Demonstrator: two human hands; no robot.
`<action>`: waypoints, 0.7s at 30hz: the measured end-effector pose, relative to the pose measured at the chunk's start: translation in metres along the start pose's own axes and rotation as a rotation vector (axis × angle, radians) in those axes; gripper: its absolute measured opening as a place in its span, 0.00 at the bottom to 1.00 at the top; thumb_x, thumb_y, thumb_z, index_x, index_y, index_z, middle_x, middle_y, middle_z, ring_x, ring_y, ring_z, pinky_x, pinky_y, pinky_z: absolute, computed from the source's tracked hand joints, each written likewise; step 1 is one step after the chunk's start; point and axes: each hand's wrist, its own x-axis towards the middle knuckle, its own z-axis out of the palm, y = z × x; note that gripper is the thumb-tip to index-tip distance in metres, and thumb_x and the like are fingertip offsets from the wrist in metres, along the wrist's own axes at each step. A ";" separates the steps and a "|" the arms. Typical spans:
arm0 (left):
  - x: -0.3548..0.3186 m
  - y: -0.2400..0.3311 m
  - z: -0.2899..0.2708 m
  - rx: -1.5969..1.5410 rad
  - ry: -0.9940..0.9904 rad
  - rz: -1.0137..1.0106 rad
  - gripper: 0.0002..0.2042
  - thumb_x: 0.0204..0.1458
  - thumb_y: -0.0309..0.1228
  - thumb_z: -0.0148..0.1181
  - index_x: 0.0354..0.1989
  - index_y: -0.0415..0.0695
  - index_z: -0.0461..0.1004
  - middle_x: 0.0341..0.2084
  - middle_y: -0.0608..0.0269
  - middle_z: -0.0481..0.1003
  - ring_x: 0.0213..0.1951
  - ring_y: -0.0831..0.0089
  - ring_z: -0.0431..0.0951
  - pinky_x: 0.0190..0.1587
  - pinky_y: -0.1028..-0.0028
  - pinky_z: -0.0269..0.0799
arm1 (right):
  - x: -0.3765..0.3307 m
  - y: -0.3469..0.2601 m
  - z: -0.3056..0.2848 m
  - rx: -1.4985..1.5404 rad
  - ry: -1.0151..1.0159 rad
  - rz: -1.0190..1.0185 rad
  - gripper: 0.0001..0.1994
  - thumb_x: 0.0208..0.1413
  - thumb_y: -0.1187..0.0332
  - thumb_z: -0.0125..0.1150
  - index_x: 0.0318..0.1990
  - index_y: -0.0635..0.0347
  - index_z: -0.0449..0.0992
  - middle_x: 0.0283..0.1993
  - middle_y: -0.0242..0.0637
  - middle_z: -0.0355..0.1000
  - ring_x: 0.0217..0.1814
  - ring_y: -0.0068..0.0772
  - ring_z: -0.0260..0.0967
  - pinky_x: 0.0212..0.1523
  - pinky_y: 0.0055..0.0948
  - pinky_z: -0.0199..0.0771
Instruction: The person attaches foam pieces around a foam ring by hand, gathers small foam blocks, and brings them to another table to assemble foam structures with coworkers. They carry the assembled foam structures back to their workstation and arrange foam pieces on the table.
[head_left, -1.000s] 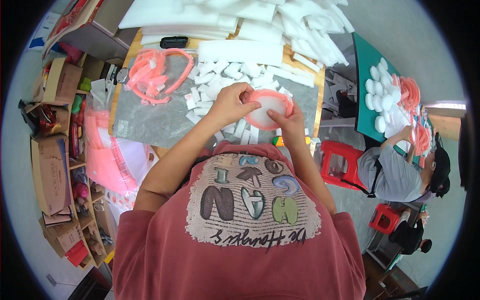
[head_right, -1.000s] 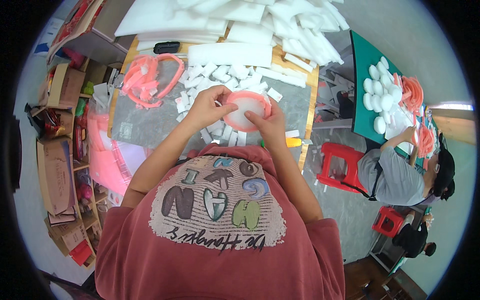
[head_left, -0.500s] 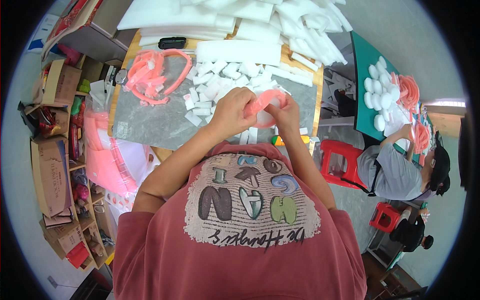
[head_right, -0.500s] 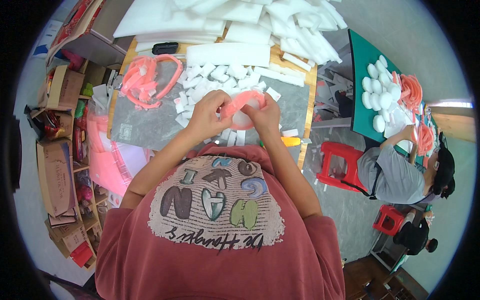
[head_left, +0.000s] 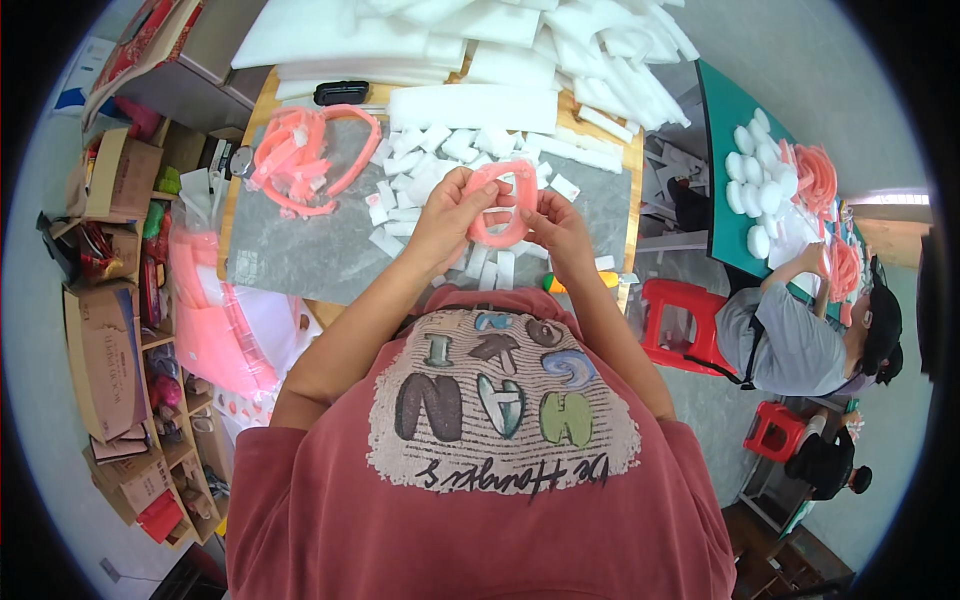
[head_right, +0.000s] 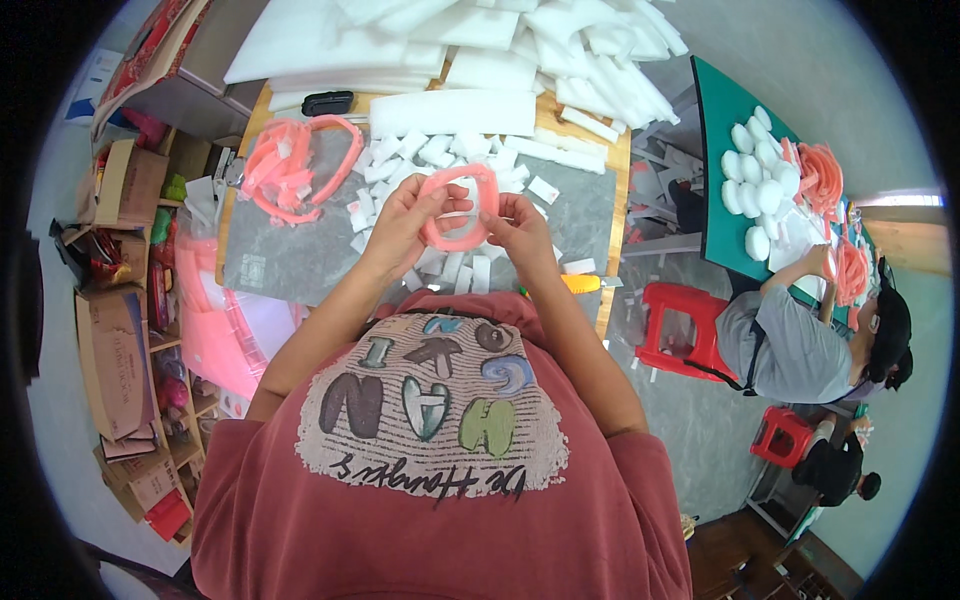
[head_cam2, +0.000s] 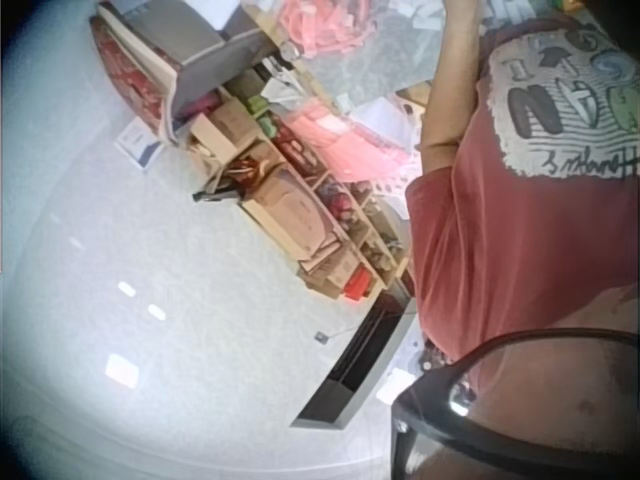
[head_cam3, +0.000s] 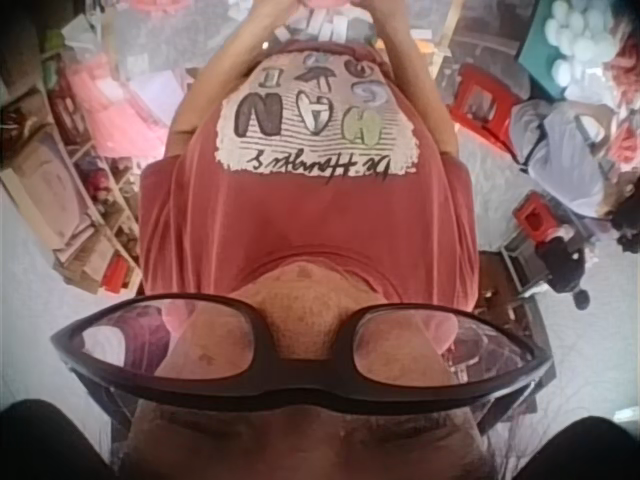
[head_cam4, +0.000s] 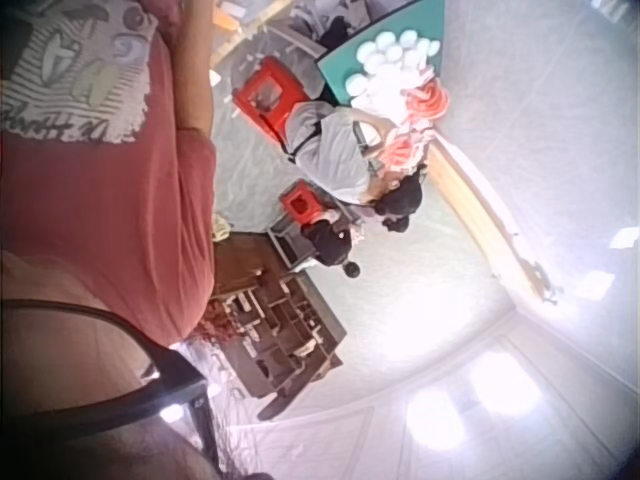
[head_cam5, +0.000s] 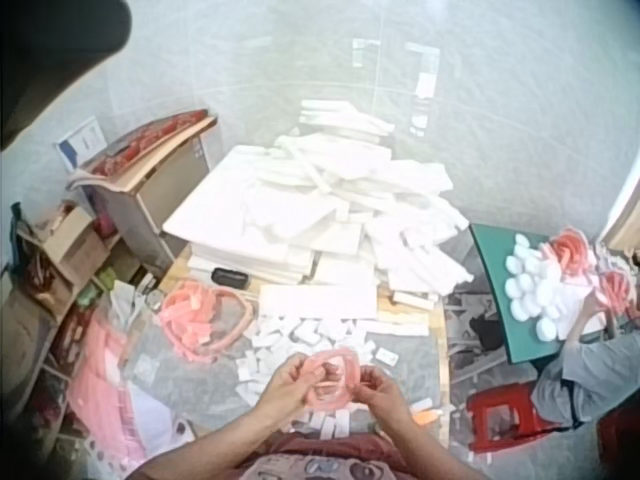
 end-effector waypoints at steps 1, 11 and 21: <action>-0.001 -0.001 -0.001 -0.093 -0.037 -0.013 0.07 0.54 0.29 0.50 0.37 0.38 0.65 0.39 0.55 0.70 0.41 0.70 0.73 0.43 0.71 0.72 | -0.003 -0.005 0.007 0.072 0.019 0.039 0.17 0.48 0.65 0.61 0.44 0.63 0.66 0.36 0.34 0.69 0.32 0.21 0.67 0.30 0.20 0.68; 0.004 -0.004 -0.029 0.563 -0.156 0.103 0.22 0.50 0.33 0.55 0.54 0.44 0.62 0.52 0.58 0.63 0.56 0.65 0.61 0.56 0.66 0.58 | -0.004 0.011 0.001 0.346 0.043 0.113 0.13 0.53 0.64 0.52 0.43 0.62 0.66 0.32 0.35 0.68 0.28 0.25 0.67 0.28 0.23 0.69; 0.020 -0.053 -0.053 1.335 -0.213 0.398 0.19 0.38 0.29 0.64 0.41 0.43 0.69 0.53 0.48 0.60 0.56 0.53 0.59 0.55 0.63 0.56 | -0.008 -0.015 0.002 0.683 -0.379 0.226 0.14 0.56 0.63 0.47 0.44 0.64 0.66 0.28 0.32 0.65 0.25 0.22 0.61 0.24 0.19 0.63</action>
